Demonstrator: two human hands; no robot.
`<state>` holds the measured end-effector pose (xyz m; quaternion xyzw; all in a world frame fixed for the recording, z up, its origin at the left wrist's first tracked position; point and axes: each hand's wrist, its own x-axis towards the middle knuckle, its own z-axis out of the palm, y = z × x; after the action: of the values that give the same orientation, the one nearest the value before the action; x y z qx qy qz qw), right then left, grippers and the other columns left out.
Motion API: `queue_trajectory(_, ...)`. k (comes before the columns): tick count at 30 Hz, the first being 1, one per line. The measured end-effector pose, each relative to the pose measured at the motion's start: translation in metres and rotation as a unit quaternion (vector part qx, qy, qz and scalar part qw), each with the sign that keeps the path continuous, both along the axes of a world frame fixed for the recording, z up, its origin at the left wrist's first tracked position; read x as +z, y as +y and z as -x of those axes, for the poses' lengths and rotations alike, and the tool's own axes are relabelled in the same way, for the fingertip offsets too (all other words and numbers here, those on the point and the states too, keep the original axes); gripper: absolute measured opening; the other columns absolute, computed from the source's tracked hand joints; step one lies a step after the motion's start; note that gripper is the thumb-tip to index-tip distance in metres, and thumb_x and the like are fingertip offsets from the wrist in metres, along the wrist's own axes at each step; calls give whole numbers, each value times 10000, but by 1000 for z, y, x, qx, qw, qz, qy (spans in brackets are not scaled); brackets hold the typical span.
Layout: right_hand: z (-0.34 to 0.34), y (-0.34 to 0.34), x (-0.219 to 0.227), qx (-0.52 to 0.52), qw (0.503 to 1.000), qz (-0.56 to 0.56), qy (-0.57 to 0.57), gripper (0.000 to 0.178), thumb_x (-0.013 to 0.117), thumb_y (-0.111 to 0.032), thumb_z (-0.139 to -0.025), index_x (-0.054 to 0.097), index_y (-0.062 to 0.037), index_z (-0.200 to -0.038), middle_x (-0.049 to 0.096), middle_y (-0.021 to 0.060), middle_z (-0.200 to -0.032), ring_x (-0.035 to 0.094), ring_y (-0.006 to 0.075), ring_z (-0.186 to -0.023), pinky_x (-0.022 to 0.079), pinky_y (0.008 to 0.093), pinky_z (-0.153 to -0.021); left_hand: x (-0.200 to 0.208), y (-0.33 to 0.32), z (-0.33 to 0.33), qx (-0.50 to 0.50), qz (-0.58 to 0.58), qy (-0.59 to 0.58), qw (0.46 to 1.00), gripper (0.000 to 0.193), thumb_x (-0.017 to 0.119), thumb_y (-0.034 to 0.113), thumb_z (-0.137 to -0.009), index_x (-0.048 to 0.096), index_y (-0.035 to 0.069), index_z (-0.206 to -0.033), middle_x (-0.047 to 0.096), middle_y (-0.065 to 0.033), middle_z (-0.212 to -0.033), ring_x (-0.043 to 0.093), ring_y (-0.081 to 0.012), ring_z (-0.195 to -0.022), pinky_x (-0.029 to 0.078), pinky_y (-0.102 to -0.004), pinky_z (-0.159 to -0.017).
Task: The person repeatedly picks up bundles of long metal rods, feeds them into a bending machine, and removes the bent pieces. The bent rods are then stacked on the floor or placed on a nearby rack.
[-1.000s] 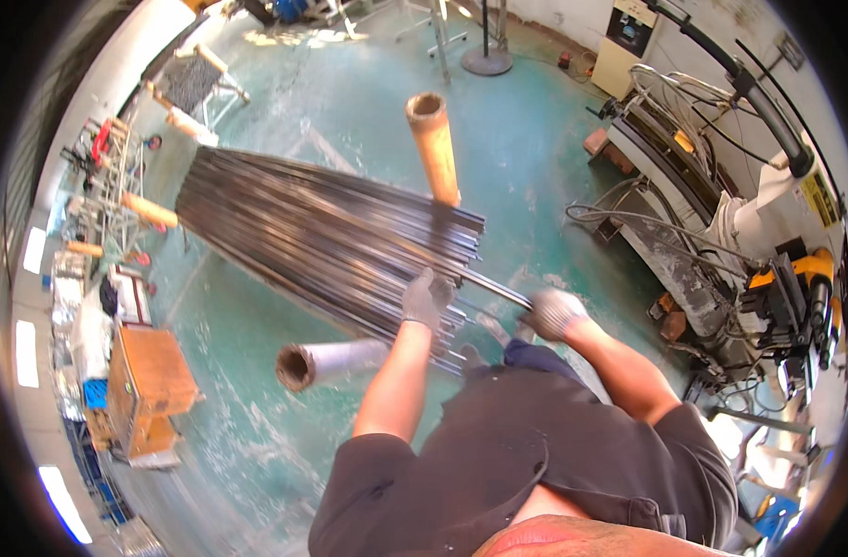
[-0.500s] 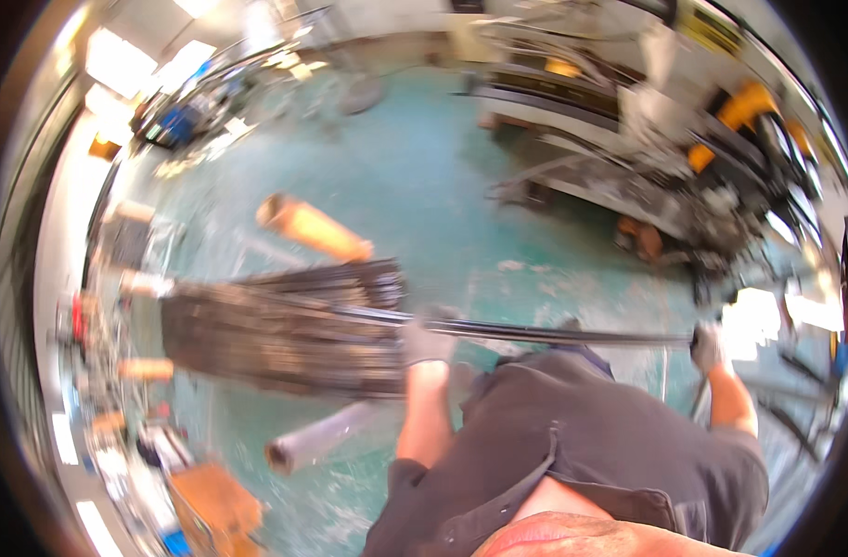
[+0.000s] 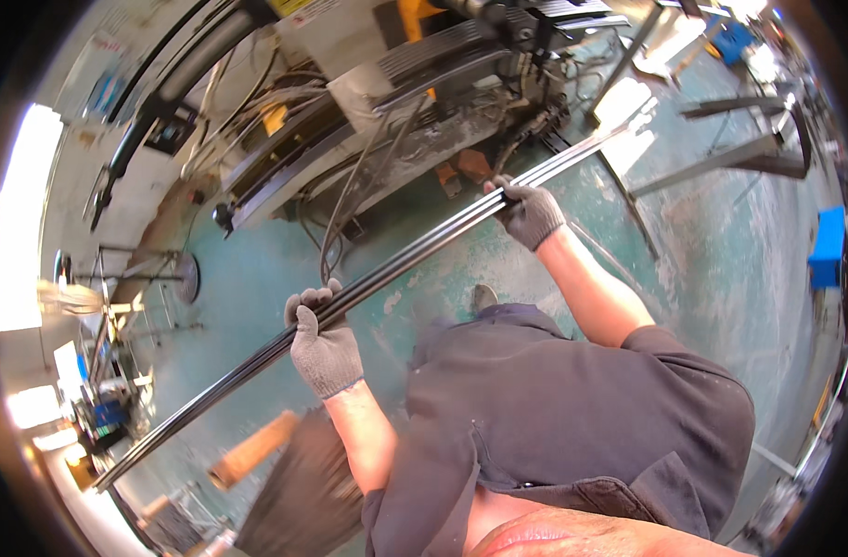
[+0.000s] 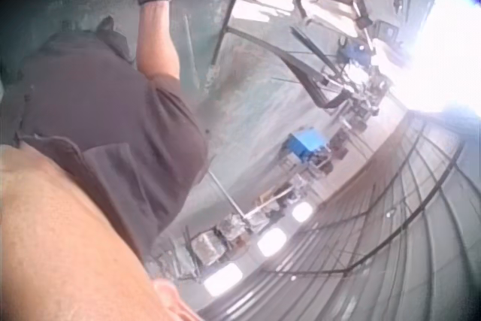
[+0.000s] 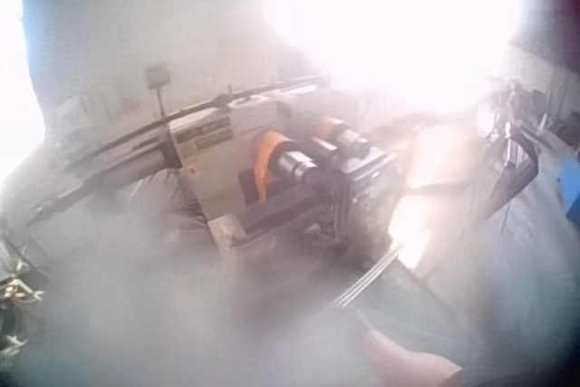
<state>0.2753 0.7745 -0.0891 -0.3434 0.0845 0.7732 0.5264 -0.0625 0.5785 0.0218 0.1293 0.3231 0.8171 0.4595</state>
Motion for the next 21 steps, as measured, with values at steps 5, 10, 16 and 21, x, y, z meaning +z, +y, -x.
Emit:
queue_trajectory(5,-37,73,14,4,990,-120,-76,250,578,-69,-1077,579,107,-1255,697,205,-1170,715,312,-1109,637,410,-993,47,76,59,-68,-64,89,992,340,710,200,-993,624,-5,-1251,711,-107,-1122,684,-290,-1085,453,-548,-1164)
queue_trajectory(10,-67,160,25,-170,973,-83,-132,260,677,-144,-1047,586,75,-1155,685,193,-1087,715,343,-1004,663,479,-903,45,125,164,-67,-115,140,981,441,739,196,-959,584,-29,-1305,685,-124,-1199,653,-296,-1187,448,-509,-1193)
queue_trajectory(16,-71,214,55,-105,965,-201,-131,318,611,-54,-1061,559,152,-1298,678,261,-1208,706,404,-1133,619,510,-1032,-17,194,209,-36,-17,50,998,344,651,136,-994,600,-53,-1276,680,-175,-1250,648,-329,-1219,473,-488,-1174)
queue_trajectory(21,-69,262,79,-108,957,-179,-199,266,601,-26,-1053,635,117,-1275,729,229,-1194,753,335,-1060,628,416,-1003,-34,233,209,-94,-10,-49,994,317,581,85,-990,611,-67,-1266,684,-219,-1273,645,-363,-1235,460,-524,-1175)
